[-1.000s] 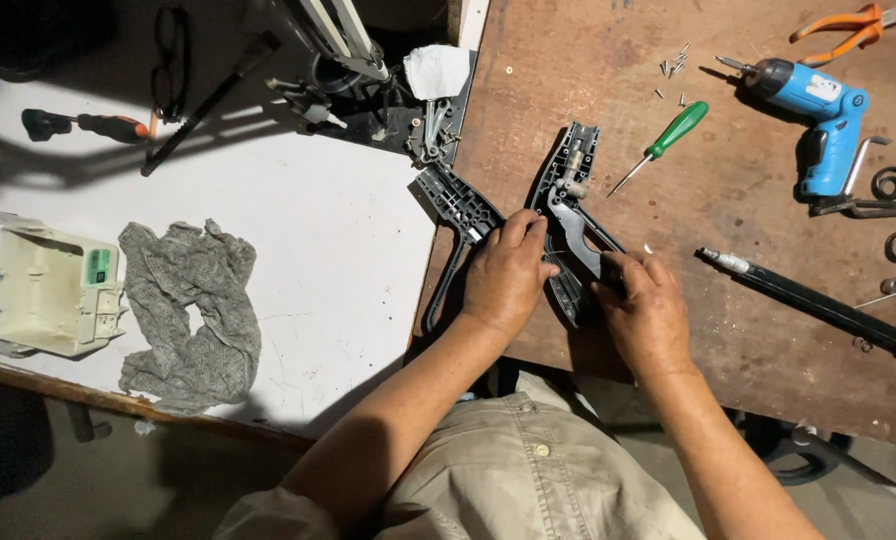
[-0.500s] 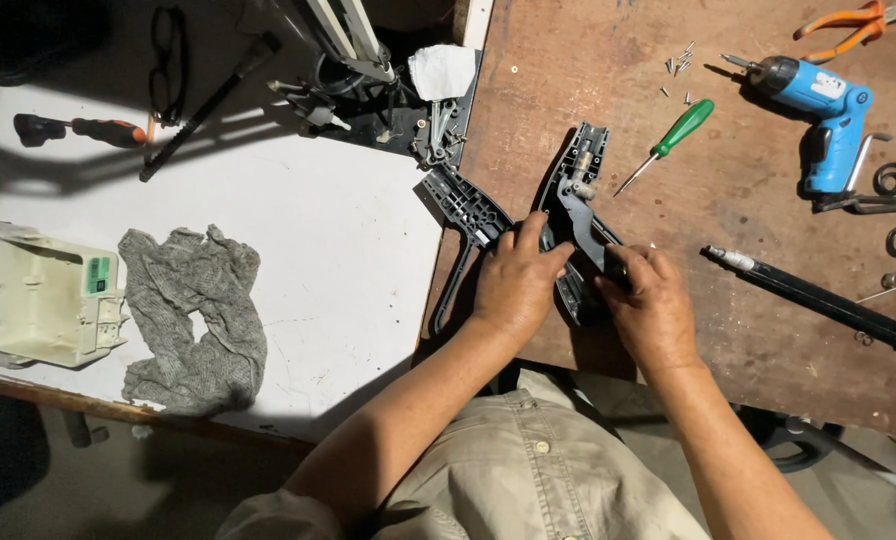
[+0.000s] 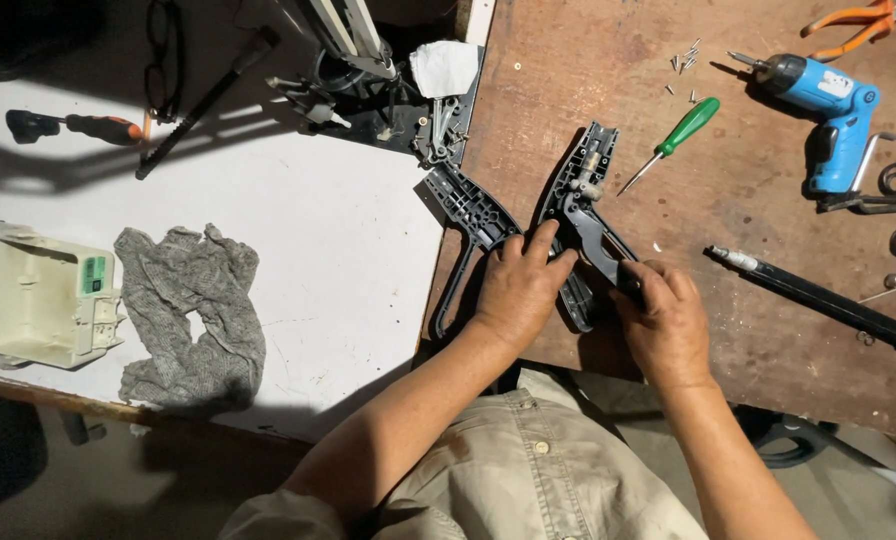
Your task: The person assembles a black plastic tool handle by joining two halves and securing them with screws. They use a blue cordless drill to drive the screws into the handle, working on a wooden workbench.
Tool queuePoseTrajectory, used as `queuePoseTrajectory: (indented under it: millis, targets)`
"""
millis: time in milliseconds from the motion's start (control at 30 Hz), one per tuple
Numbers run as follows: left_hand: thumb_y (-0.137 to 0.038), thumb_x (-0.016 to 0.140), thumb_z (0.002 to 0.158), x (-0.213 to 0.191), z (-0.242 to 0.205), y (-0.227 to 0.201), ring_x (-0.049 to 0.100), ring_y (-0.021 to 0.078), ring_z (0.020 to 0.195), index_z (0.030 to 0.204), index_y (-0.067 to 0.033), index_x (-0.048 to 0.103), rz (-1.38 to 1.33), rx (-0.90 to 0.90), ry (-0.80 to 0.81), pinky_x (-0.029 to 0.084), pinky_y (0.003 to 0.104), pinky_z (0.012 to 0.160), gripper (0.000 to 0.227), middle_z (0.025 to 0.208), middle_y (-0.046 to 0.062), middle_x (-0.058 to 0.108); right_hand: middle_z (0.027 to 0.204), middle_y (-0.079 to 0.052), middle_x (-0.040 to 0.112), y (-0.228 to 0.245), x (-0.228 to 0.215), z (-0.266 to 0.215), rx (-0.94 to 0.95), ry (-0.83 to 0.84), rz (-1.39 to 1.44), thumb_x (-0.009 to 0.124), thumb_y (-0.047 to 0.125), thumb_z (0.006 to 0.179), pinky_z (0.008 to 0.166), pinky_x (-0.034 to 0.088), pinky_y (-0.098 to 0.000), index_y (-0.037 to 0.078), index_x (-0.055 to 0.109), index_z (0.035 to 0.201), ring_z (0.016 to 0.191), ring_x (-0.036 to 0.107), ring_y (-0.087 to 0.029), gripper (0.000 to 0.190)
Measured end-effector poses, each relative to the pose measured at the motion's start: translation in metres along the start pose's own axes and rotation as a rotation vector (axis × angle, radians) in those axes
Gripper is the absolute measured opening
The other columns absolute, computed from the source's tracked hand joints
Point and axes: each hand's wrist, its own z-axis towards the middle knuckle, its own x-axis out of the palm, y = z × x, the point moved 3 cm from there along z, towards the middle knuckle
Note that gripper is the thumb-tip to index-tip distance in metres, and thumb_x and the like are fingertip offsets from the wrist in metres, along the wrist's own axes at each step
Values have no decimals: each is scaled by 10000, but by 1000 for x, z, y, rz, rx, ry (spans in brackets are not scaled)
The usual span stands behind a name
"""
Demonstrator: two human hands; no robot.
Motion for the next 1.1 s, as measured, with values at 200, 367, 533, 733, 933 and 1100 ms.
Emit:
queuePoseTrajectory:
  millis: [200, 367, 533, 733, 933, 1100]
  targets:
    - [-111, 834, 996, -8, -3, -4, 663, 435, 1191, 1272, -270, 808, 63, 36, -86, 600, 534, 819, 320, 1545, 143, 628, 1269, -118, 761, 5, -2, 13, -63, -51, -19, 1029, 197, 947, 985, 674, -535, 203, 854, 1482, 1171, 796, -416, 563]
    - [-118, 835, 989, -1, -6, -2, 656, 423, 1188, 1286, -282, 792, 69, 54, -106, 586, 520, 813, 343, 1500, 114, 630, 1256, -122, 771, 12, 3, 16, -77, -34, -41, 1033, 194, 924, 978, 675, -533, 196, 867, 1468, 1170, 803, -412, 569]
    - [-123, 841, 970, -7, -6, -1, 673, 427, 1168, 1265, -274, 790, 68, 64, -160, 574, 509, 791, 335, 1422, 111, 650, 1213, -119, 768, 19, 14, 15, -60, -9, -61, 1029, 230, 891, 925, 667, -539, 226, 879, 1480, 1107, 798, -407, 608]
    - [-139, 856, 958, -9, -5, -1, 682, 406, 1171, 1223, -279, 800, 74, 70, -193, 558, 480, 794, 304, 1373, 91, 673, 1171, -121, 755, 26, 17, 5, -12, -4, -68, 1028, 235, 905, 881, 662, -518, 231, 885, 1492, 1083, 789, -398, 604]
    - [-128, 856, 948, -10, -7, 0, 694, 422, 1122, 1198, -256, 795, 56, 82, -232, 566, 487, 779, 287, 1362, 109, 699, 1171, -113, 752, 28, 22, -3, -6, 8, -70, 1014, 290, 925, 864, 663, -501, 260, 874, 1537, 1071, 796, -386, 629]
    - [-124, 867, 965, -13, -7, 3, 714, 408, 1131, 1215, -239, 820, 19, 107, -245, 586, 478, 794, 279, 1351, 116, 725, 1181, -110, 776, 31, 21, 8, -42, 33, -100, 1012, 310, 924, 851, 671, -512, 270, 887, 1515, 1078, 811, -385, 605]
